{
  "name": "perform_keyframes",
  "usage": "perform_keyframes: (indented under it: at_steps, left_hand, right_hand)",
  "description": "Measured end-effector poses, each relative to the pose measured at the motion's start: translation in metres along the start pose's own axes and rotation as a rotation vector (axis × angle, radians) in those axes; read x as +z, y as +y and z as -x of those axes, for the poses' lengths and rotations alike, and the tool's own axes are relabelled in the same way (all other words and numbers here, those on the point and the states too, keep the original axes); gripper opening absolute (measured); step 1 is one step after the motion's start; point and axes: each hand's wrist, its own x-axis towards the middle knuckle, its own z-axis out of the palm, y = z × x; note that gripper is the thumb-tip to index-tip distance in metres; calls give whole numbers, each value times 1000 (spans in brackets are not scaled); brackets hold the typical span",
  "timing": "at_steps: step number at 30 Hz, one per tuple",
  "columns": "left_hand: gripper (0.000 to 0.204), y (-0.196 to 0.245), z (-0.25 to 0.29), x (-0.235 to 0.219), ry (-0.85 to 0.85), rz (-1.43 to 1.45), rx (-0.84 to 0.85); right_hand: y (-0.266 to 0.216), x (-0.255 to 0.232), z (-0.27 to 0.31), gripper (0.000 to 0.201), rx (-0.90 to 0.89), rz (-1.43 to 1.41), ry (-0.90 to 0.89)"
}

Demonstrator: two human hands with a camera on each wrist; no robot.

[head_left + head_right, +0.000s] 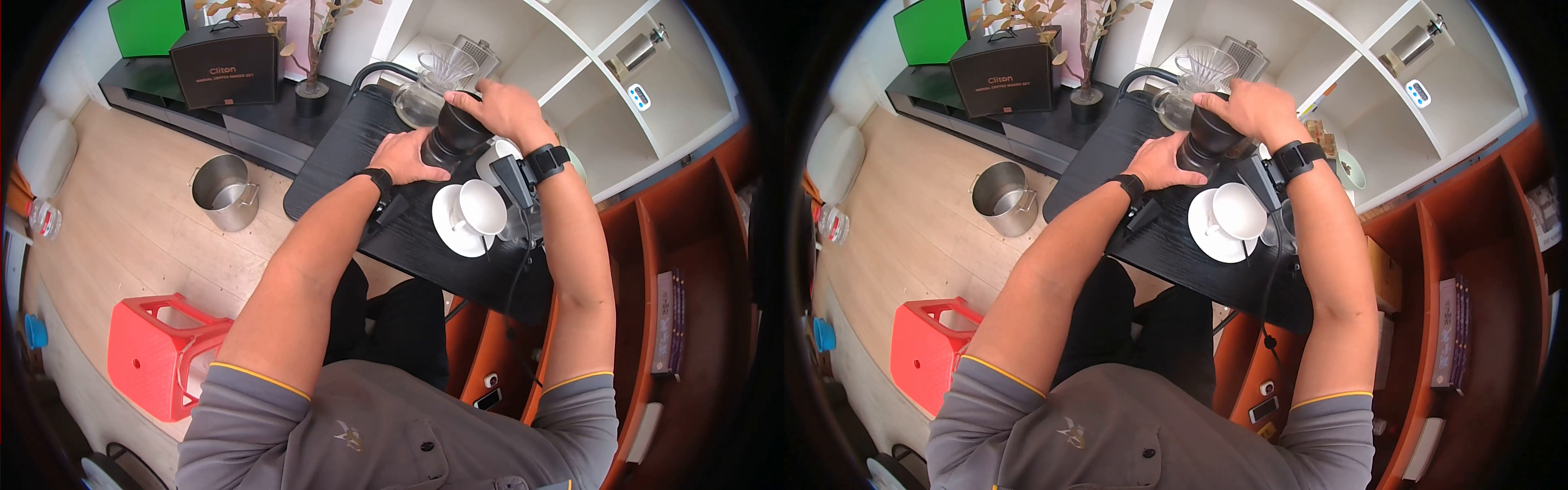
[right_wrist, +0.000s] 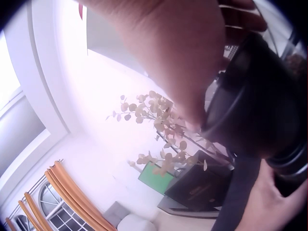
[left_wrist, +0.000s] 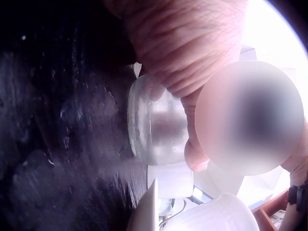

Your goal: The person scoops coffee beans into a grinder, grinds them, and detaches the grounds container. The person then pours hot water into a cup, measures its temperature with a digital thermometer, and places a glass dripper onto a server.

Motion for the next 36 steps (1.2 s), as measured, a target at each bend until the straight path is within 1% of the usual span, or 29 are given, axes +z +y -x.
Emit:
perform_keyframes:
  at_steps: [1, 2, 3, 4, 6, 8, 10, 12, 13, 15, 16, 18, 19, 21, 22, 24, 27, 28, 30, 32, 33, 34, 35, 36]
  left_hand:
    - [91, 1, 0, 0, -3, -6, -2]
    - [90, 1, 1, -1, -5, -11, -5]
    - [90, 3, 1, -2, 0, -11, -7]
    - [90, 4, 2, -3, -4, -7, -8]
    - [90, 2, 1, -2, -9, -2, -9]
    - [90, -6, -1, 5, 30, -10, 19]
    - [90, -4, -1, 3, 14, -2, 11]
    - [90, -2, -1, 2, 2, 4, 3]
    - [90, -2, 0, 2, 4, -12, -1]
    - [90, 0, 1, -1, 8, -31, -6]
    - [91, 1, 1, -2, -10, -22, -15]
    - [91, 2, 1, -3, -27, -12, -22]
    - [91, 2, 0, -2, -20, -14, -18]
    - [91, 1, 1, -2, -9, -14, -17]
    - [91, 2, 1, -2, -3, 0, 0]
    - [91, 1, 2, -1, 1, 15, 15]
    - [91, -1, 0, 1, 26, -14, 25]
    - [92, 2, 1, -1, 14, -17, 13]
    - [92, 3, 3, -2, 2, -22, 2]
    - [93, 3, 2, -1, 3, -12, 6]
    - [93, 3, 1, -2, 5, -14, 7]
    - [93, 3, 1, -2, -3, -15, 2]
    - [93, 3, 1, -3, -11, -15, -4]
    - [93, 3, 2, -3, -10, -15, -7]
  right_hand:
    - [6, 8, -3, 96, -3, 1, 2]
    - [20, 22, -10, 93, -151, -149, 105]
    - [25, 26, -9, 91, -300, -300, 205]
    - [31, 25, -10, 91, -302, -298, 203]
    - [39, 23, -9, 82, -493, -445, 74]
    - [39, 25, -9, 81, -500, -452, 70]
    - [35, 24, -8, 80, -509, -457, 69]
    - [24, 24, -8, 79, -323, -175, 133]
    - [12, 20, -4, 79, -325, -174, 135]
    - [-8, 9, 4, 79, -7, 44, 49]
    - [-7, 11, 4, 79, -8, 44, 51]
    - [3, 17, 1, 88, -130, -30, 131]
    - [10, 22, -2, 88, -131, -29, 131]
    - [24, 28, -6, 86, -437, -348, 140]
    - [28, 27, -7, 86, -439, -347, 138]
    - [34, 23, -7, 87, -472, -402, 38]
    - [38, 25, -12, 85, -447, -443, 18]
    - [29, 18, -6, 85, -447, -443, 19]
    - [9, 5, 4, 87, -75, -144, 65]
    - [7, 5, 6, 89, -54, -104, 89]
    - [6, 5, 5, 93, -33, -61, 113]
    - [14, 12, 1, 93, -35, -61, 114]
    - [30, 27, -6, 91, -223, -163, 245]
    - [34, 32, -7, 90, -410, -266, 372]
